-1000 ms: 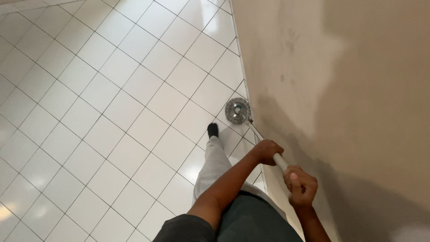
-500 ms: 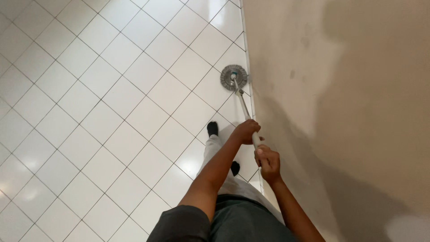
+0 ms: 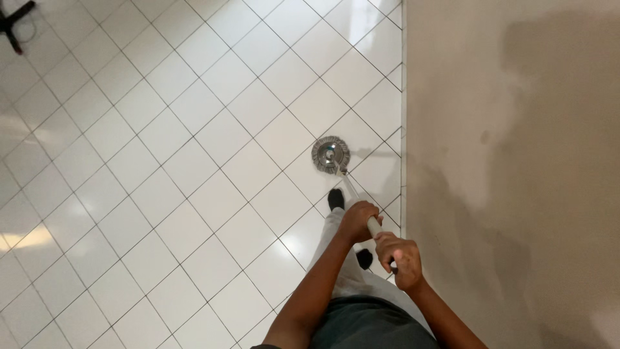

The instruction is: The person dips a mop into a bucket, spins it to remove excess water, and then mops the tiled floor of a hallway.

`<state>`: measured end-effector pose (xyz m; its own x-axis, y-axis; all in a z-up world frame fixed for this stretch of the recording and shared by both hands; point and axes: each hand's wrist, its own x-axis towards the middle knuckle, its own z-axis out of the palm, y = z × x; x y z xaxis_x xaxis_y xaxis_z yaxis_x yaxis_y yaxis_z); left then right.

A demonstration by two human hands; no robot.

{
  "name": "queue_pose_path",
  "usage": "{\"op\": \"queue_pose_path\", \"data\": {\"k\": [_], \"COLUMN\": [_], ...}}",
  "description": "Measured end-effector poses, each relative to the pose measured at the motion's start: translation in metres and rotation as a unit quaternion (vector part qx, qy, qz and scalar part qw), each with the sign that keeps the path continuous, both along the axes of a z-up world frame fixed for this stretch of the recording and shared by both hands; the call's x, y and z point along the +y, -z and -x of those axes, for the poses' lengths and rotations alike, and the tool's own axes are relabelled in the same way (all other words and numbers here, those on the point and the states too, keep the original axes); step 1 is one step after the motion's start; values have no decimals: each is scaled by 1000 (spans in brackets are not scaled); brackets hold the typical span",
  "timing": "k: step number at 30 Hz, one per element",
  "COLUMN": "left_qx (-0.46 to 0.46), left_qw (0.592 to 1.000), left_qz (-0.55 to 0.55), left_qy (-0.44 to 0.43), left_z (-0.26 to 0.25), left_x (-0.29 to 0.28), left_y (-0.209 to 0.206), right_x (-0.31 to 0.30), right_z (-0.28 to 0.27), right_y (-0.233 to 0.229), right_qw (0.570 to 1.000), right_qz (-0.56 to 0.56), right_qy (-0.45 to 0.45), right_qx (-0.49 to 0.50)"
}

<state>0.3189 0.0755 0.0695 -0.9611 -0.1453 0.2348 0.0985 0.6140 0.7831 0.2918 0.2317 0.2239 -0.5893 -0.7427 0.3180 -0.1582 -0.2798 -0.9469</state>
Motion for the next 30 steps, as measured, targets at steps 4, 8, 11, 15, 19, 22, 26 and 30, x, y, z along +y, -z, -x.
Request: {"op": "queue_pose_path", "data": {"k": [4, 8, 11, 15, 19, 22, 26, 30], "left_qx": [-59, -124, -111, -169, -162, -126, 14, 33], "left_qw": [995, 990, 988, 983, 986, 991, 999, 996], "left_qz": [-38, 27, 106, 67, 38, 42, 10, 23], "left_qy": [-67, -67, -30, -20, -23, -18, -45, -77], "left_z": [21, 40, 41, 29, 8, -10, -43, -57], "left_x": [-35, -73, -87, -63, -18, 2, -6, -33], "left_y": [19, 60, 72, 34, -9, -19, -5, 18], "right_x": [-35, -61, -66, -41, -6, 7, -6, -38], "right_z": [22, 29, 18, 12, 17, 10, -19, -30], "right_y": [28, 61, 76, 56, -1, -37, -41, -8], "right_qw": [1000, 996, 995, 990, 986, 990, 998, 996], "right_qz": [-1, -68, -74, -65, -112, -57, -25, -42], "right_qy": [28, 46, 51, 31, -21, -24, -53, -64], "right_qx": [-12, -17, -44, -119, -124, -123, -38, 47]}}
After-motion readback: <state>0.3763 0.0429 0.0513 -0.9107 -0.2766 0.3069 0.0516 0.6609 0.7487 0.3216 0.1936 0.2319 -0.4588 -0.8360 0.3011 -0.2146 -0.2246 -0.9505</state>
